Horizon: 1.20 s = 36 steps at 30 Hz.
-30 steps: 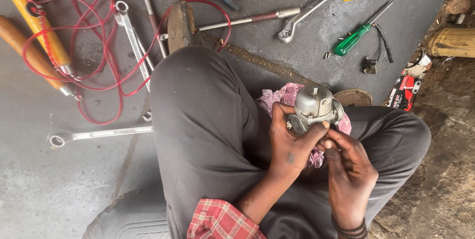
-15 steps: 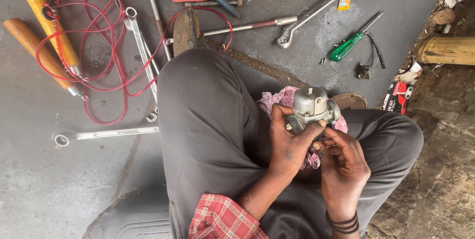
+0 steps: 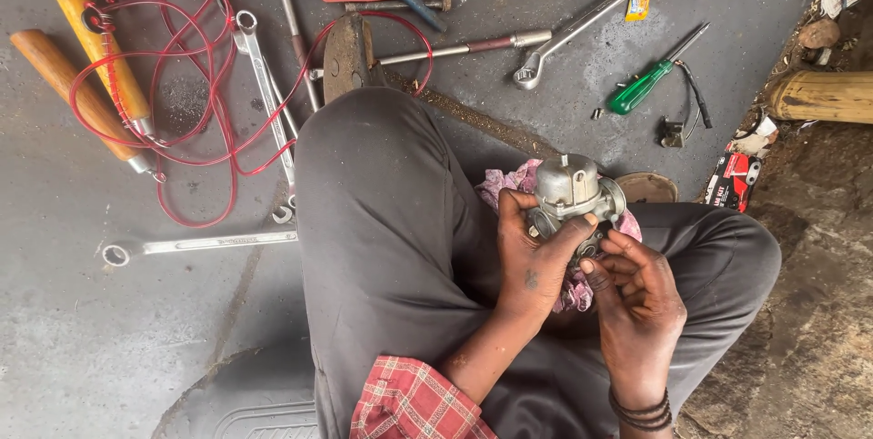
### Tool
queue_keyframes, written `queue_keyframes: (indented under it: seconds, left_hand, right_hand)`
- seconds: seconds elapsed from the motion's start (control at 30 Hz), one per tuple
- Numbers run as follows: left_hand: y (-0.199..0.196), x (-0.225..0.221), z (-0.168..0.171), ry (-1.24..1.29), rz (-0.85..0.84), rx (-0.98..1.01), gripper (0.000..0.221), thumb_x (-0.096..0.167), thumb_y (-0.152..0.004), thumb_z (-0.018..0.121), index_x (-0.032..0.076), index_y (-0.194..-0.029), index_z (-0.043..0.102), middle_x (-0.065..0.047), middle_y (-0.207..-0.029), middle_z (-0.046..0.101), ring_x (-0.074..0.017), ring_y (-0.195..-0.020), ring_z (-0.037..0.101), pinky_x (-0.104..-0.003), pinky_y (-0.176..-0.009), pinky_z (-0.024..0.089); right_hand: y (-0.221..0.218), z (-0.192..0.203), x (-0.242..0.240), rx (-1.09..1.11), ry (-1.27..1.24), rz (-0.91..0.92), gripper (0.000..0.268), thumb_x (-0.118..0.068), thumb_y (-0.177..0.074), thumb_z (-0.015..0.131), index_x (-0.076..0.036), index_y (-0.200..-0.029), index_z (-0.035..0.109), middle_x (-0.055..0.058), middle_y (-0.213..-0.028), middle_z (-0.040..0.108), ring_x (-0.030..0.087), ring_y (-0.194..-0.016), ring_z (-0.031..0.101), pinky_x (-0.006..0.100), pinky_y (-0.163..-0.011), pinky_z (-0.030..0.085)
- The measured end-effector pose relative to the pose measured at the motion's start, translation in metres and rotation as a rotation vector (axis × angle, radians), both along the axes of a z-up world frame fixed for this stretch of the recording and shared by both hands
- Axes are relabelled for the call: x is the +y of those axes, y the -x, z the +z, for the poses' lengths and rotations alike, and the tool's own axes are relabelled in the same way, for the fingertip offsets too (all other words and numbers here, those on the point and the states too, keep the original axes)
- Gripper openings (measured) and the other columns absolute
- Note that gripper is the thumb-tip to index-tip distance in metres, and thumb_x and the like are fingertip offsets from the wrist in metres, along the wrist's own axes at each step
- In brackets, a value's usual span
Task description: Dismantle and inspect the components of a motorcycle carburetor.
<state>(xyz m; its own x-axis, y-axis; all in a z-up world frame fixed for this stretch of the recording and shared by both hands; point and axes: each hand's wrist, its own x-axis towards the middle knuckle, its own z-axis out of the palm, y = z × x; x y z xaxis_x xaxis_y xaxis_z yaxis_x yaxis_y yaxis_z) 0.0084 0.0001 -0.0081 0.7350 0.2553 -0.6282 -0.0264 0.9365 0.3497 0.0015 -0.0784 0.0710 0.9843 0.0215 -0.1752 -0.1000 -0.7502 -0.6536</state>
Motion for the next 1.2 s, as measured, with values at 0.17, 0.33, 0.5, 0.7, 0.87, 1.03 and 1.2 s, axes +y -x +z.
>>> queue_keyframes:
  seconds: [0.17,0.33,0.5,0.7,0.87,1.03,1.2]
  left_hand:
    - [0.000,0.002,0.005,-0.019,-0.004,-0.023,0.045,0.000,-0.084,0.080,0.003,-0.110,0.043,-0.013,-0.107,0.065,-0.0123,-0.095,0.067,-0.026,-0.080,0.059]
    - [0.002,0.003,0.007,-0.011,0.030,-0.115,0.047,-0.002,-0.088,0.079,0.003,-0.114,0.040,-0.014,-0.109,0.066,-0.0131,-0.098,0.068,-0.027,-0.082,0.059]
    - [0.001,0.012,0.014,0.061,0.029,-0.178,0.046,-0.006,-0.088,0.076,0.002,-0.115,0.040,-0.014,-0.109,0.067,-0.0121,-0.093,0.069,-0.025,-0.075,0.058]
    - [0.004,0.011,0.013,0.105,0.028,-0.176,0.048,-0.010,-0.087,0.076,0.002,-0.116,0.039,-0.015,-0.107,0.066,-0.0103,-0.082,0.066,-0.023,-0.064,0.055]
    - [0.002,0.012,0.015,0.120,0.016,-0.185,0.047,-0.010,-0.086,0.075,0.003,-0.114,0.039,-0.014,-0.108,0.066,-0.0103,-0.084,0.067,-0.022,-0.064,0.055]
    - [0.004,0.012,0.012,0.102,0.001,-0.186,0.048,-0.009,-0.088,0.075,0.001,-0.117,0.039,-0.015,-0.107,0.066,-0.0105,-0.086,0.068,-0.023,-0.071,0.058]
    - [0.004,0.012,0.011,0.123,0.000,-0.192,0.048,-0.009,-0.088,0.075,0.001,-0.118,0.038,-0.016,-0.106,0.068,-0.0119,-0.083,0.069,-0.024,-0.070,0.059]
  right_hand:
    - [0.007,-0.007,-0.004,0.007,-0.002,-0.059,0.039,0.007,-0.089,0.075,0.003,-0.126,0.065,0.008,-0.105,0.071,0.008,-0.090,0.067,0.019,-0.077,0.056]
    - [0.013,-0.014,-0.010,-0.013,-0.117,-0.111,0.028,0.007,-0.095,0.071,0.005,-0.122,0.065,0.008,-0.103,0.073,0.007,-0.092,0.069,0.019,-0.083,0.056]
    - [0.009,-0.008,0.004,-0.038,-0.033,-0.135,0.026,0.007,-0.093,0.071,0.005,-0.118,0.066,0.009,-0.105,0.075,0.007,-0.092,0.070,0.019,-0.081,0.056]
    - [0.010,-0.005,0.010,-0.070,0.010,-0.118,0.026,0.006,-0.093,0.073,0.004,-0.118,0.067,0.009,-0.107,0.075,0.007,-0.092,0.071,0.019,-0.080,0.057]
    - [0.010,-0.003,0.009,-0.137,0.089,-0.066,0.026,0.007,-0.092,0.074,0.004,-0.117,0.068,0.009,-0.106,0.074,0.008,-0.092,0.070,0.020,-0.080,0.057]
    - [0.009,-0.007,0.005,-0.155,0.070,-0.032,0.024,0.008,-0.092,0.073,0.004,-0.116,0.069,0.009,-0.111,0.071,0.011,-0.098,0.072,0.021,-0.081,0.059]
    - [0.006,-0.007,0.005,-0.175,0.126,-0.025,0.026,0.007,-0.087,0.076,0.003,-0.111,0.071,0.011,-0.117,0.067,0.013,-0.095,0.072,0.020,-0.075,0.059]
